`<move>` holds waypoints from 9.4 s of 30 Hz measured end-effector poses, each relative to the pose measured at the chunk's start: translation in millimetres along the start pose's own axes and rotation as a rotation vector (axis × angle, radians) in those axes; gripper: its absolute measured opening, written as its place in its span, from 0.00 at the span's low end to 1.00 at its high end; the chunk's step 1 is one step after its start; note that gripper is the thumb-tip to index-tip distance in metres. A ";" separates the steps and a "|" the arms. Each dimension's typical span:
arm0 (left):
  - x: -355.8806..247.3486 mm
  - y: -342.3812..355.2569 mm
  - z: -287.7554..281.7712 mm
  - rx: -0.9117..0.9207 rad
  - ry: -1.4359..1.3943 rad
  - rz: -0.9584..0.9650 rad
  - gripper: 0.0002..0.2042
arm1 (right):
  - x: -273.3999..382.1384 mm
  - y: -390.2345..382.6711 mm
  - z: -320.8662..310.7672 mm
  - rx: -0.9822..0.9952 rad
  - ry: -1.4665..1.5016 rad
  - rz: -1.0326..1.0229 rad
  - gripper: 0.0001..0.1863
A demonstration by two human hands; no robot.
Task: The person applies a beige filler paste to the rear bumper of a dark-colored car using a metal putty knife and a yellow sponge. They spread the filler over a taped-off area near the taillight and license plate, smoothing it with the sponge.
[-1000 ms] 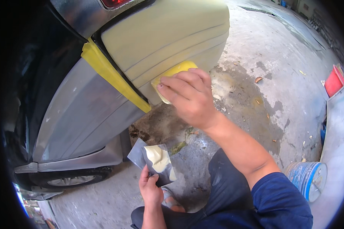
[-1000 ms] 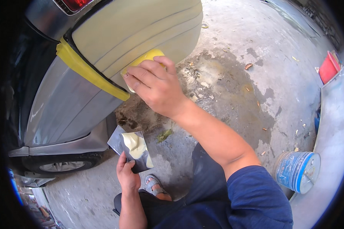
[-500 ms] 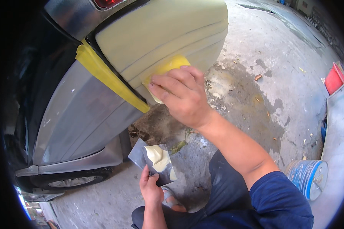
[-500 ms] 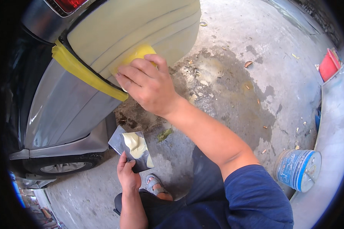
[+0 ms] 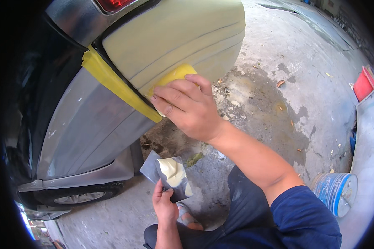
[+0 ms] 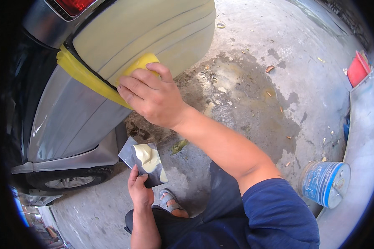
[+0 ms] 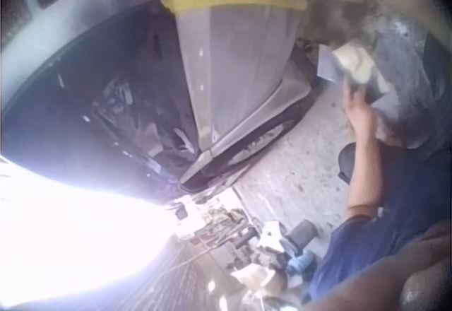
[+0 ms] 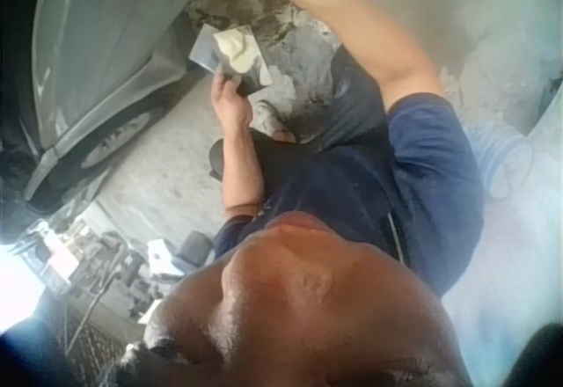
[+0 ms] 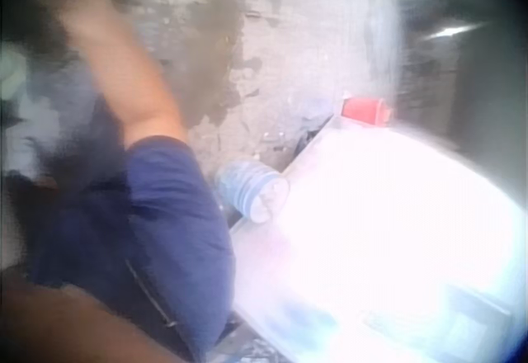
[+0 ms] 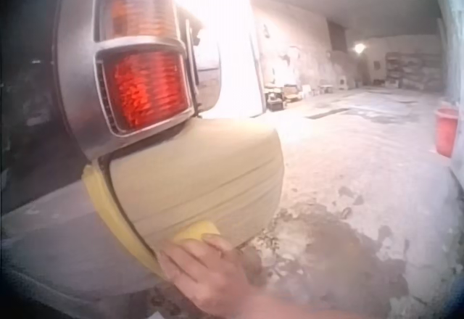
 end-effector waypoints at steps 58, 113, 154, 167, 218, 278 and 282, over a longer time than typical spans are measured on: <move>5.2 6.0 14.4 0.028 0.004 -0.031 0.27 | 9.4 6.5 7.3 0.059 0.178 0.244 0.12; 6.4 5.2 14.4 -0.003 0.013 -0.052 0.27 | -57.6 -6.8 -31.3 -0.069 -0.101 -0.027 0.09; 12.0 6.8 15.5 -0.016 0.034 -0.081 0.26 | -131.0 -34.6 -51.4 -0.091 0.134 0.440 0.20; 15.1 10.5 15.2 -0.007 0.043 -0.079 0.26 | -39.0 -7.6 -4.5 -0.036 0.158 0.359 0.10; -54.0 -30.5 171.9 -0.088 0.677 0.506 0.23 | -32.1 -148.3 -84.8 0.548 0.714 0.176 0.13; 17.4 57.8 112.4 0.236 0.627 0.020 0.20 | -123.6 -24.2 -43.3 0.028 0.227 0.632 0.13; 18.0 57.9 110.4 0.242 0.575 0.009 0.21 | -109.8 -20.9 -35.8 0.083 0.209 0.609 0.14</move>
Point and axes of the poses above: each hand's wrist, its own y-axis towards the middle knuckle, its own z-axis out of the palm, x = y × z, the point moved 10 cm from there along y, towards the middle knuckle, and after that the axes turned 13 degrees about x, right-handed, at the moved point
